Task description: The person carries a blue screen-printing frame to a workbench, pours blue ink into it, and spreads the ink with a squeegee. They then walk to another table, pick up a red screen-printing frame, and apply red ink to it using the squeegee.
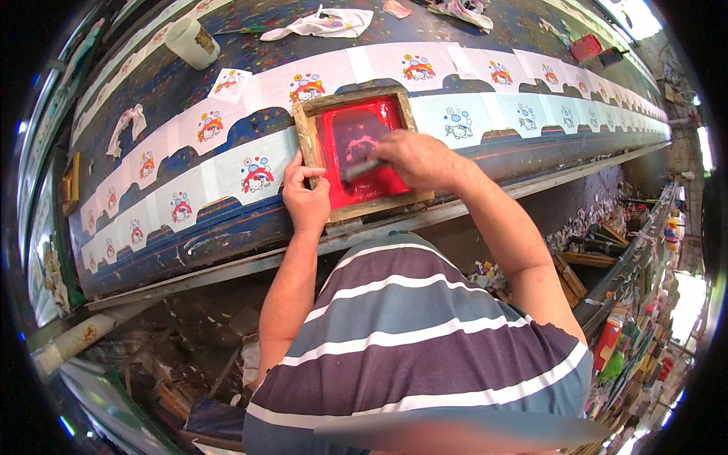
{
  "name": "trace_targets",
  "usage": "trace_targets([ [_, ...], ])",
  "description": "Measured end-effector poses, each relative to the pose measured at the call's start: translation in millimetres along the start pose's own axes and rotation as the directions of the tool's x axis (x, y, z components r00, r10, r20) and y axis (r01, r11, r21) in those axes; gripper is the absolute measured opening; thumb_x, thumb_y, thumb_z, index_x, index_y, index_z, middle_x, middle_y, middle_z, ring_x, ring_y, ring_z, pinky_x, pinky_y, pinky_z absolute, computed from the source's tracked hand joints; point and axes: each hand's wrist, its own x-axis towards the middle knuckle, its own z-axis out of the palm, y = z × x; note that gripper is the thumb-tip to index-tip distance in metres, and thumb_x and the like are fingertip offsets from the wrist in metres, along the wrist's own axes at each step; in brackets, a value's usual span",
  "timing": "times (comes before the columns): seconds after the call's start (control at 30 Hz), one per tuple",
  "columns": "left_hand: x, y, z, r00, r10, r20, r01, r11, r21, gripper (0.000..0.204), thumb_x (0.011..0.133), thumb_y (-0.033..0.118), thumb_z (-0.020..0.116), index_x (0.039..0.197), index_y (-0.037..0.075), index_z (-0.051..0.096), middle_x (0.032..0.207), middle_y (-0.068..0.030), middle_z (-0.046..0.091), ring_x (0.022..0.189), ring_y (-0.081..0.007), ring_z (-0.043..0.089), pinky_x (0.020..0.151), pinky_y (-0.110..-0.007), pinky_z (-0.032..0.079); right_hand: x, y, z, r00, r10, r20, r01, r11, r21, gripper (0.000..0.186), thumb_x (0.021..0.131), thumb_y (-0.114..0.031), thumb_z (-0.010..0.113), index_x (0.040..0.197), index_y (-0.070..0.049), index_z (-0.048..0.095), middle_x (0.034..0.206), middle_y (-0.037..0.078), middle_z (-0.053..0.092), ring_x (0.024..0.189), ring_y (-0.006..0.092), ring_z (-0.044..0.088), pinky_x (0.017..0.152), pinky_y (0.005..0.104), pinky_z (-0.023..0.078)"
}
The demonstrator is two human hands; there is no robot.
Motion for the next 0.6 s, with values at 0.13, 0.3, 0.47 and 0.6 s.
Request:
trace_targets([
  [0.13,-0.2,7.7,0.4,1.0,0.023,-0.006,-0.022,0.997,0.08,0.017,0.083,-0.008,0.074,0.09,0.007,0.075,0.156,-0.0273,0.064,0.149,-0.0391,0.06,0.125,-0.046,0.044,39.9,29.5,-7.5,0.974,-0.019,-0.224,0.011,0.999,-0.037,0.04,0.09,0.005,0.067,0.128,-0.003,0.076,0.12,0.021,0.075,0.118,0.0442,0.07,0.102,0.0522,0.058],
  [0.3,-0.3,11.4,0.7,0.999,0.035,-0.005,-0.034,0.995,0.097,0.016,0.083,-0.008,0.074,0.09,0.007,0.076,0.155,-0.0258,0.065,0.15,-0.0382,0.059,0.126,-0.046,0.044,57.7,41.3,-1.1,0.944,-0.003,-0.329,-0.023,0.997,-0.076,0.043,0.089,0.006,0.068,0.13,-0.005,0.077,0.122,0.02,0.076,0.12,0.0422,0.07,0.104,0.051,0.058],
  [0.47,-0.6,10.7,0.5,0.999,0.054,0.01,-0.054,0.99,0.13,0.016,0.082,-0.008,0.073,0.089,0.006,0.076,0.155,-0.0257,0.065,0.15,-0.0385,0.058,0.126,-0.047,0.042,27.2,13.2,29.2,0.937,-0.05,-0.346,-0.013,0.984,-0.179,0.047,0.082,0.0,0.072,0.127,-0.009,0.079,0.117,0.014,0.075,0.111,0.0387,0.07,0.1,0.0501,0.057],
  [0.6,-1.3,11.1,-0.1,0.999,0.048,0.013,-0.05,0.993,0.11,0.016,0.083,-0.007,0.073,0.09,0.006,0.076,0.154,-0.0265,0.065,0.149,-0.0392,0.058,0.126,-0.048,0.042,-7.1,-21.5,48.6,0.948,-0.052,-0.315,-0.01,0.982,-0.19,0.047,0.08,-0.005,0.074,0.126,-0.011,0.079,0.118,0.011,0.073,0.109,0.0356,0.068,0.098,0.048,0.054],
])
